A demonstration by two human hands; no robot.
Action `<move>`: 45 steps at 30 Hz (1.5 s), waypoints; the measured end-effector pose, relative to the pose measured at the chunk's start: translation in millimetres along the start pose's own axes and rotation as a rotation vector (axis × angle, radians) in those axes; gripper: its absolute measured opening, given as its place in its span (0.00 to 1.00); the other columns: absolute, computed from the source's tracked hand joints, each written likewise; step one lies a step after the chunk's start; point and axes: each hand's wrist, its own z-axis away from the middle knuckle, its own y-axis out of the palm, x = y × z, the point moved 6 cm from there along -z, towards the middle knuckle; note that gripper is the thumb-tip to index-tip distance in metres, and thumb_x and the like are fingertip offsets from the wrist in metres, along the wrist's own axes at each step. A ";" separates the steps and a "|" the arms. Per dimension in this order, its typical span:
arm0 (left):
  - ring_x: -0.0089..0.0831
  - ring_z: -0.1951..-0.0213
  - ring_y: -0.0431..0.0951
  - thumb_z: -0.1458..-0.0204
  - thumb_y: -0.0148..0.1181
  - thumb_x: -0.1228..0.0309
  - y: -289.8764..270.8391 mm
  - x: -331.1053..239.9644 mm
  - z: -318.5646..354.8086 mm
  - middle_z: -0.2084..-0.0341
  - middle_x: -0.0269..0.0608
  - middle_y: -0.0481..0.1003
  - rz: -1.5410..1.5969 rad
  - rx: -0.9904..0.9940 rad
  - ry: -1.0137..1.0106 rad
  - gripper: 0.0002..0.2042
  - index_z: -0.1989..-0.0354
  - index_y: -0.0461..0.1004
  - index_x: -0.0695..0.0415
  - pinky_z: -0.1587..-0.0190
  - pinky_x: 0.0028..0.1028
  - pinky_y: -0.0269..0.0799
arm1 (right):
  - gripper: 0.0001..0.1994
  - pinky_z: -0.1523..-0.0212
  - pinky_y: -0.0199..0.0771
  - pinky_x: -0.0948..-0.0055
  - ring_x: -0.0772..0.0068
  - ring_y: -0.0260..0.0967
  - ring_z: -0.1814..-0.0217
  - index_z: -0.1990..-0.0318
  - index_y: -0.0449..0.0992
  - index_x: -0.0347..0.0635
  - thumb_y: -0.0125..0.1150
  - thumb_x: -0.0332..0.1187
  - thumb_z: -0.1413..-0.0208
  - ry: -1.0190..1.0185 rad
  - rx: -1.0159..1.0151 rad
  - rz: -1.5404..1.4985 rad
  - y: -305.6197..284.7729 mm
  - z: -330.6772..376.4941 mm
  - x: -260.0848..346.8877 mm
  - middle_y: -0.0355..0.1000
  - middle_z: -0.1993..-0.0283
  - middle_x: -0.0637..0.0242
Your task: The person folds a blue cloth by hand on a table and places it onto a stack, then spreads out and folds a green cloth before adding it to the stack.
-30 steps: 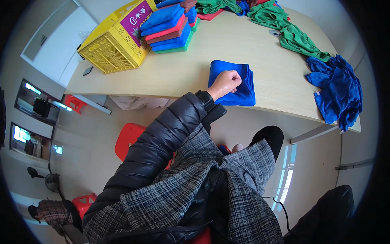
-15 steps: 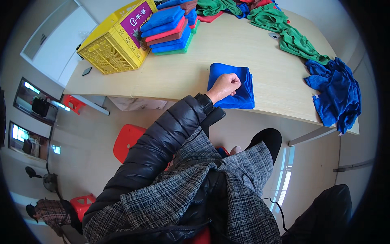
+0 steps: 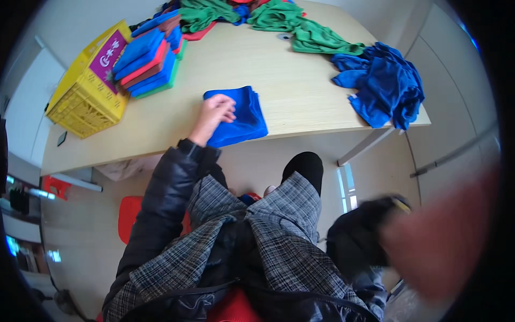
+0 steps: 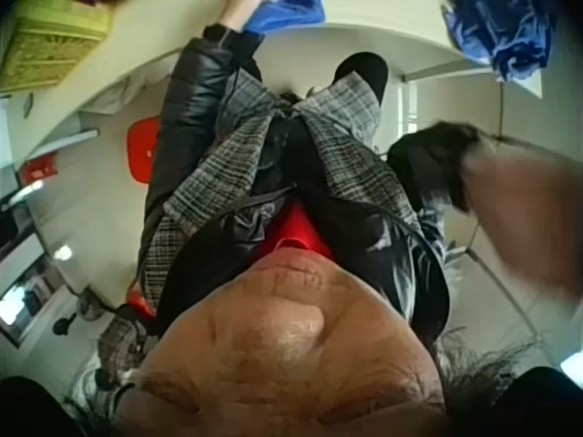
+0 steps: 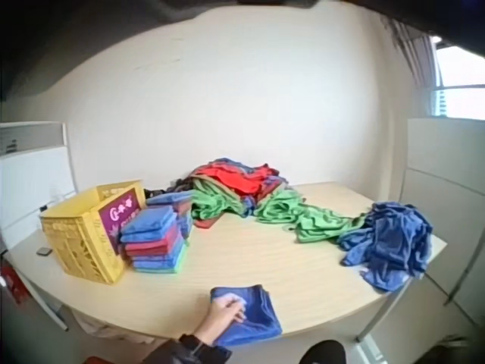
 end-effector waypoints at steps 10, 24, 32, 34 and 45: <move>0.48 0.54 0.77 0.48 0.64 0.72 -23.7 -35.7 78.5 0.57 0.51 0.77 -0.940 -0.202 0.477 0.12 0.56 0.75 0.62 0.51 0.39 0.73 | 0.24 0.32 0.58 0.54 0.43 0.58 0.30 0.36 0.64 0.33 0.51 0.39 0.34 0.829 0.872 -0.036 237.3 314.8 -82.2 0.65 0.35 0.44; 0.47 0.31 0.59 0.44 0.62 0.64 -0.1 -7.1 107.5 0.34 0.54 0.62 -1.380 0.001 0.451 0.30 0.35 0.63 0.65 0.32 0.43 0.57 | 0.30 0.30 0.52 0.49 0.45 0.53 0.27 0.32 0.63 0.43 0.45 0.51 0.34 0.819 1.157 0.522 209.6 381.6 -135.9 0.57 0.28 0.54; 0.50 0.31 0.57 0.33 0.42 0.54 -24.2 -8.6 13.5 0.33 0.54 0.61 -1.370 0.039 0.404 0.28 0.34 0.62 0.63 0.30 0.43 0.52 | 0.28 0.34 0.56 0.51 0.50 0.56 0.30 0.33 0.65 0.43 0.46 0.50 0.34 0.805 1.104 0.522 211.9 377.9 -131.1 0.61 0.30 0.57; 0.50 0.30 0.55 0.33 0.41 0.53 -29.9 13.9 0.5 0.32 0.55 0.59 -1.320 0.055 0.342 0.29 0.33 0.61 0.63 0.29 0.41 0.50 | 0.28 0.34 0.57 0.52 0.50 0.57 0.31 0.33 0.65 0.44 0.46 0.50 0.35 0.806 1.100 0.537 211.3 378.5 -132.1 0.61 0.30 0.58; 0.50 0.30 0.55 0.34 0.40 0.48 -46.6 19.7 19.6 0.31 0.55 0.57 -1.353 -0.110 0.193 0.31 0.30 0.57 0.57 0.31 0.47 0.51 | 0.25 0.31 0.53 0.48 0.49 0.54 0.27 0.35 0.67 0.45 0.48 0.47 0.35 0.763 1.102 0.649 195.8 373.6 -133.6 0.61 0.31 0.57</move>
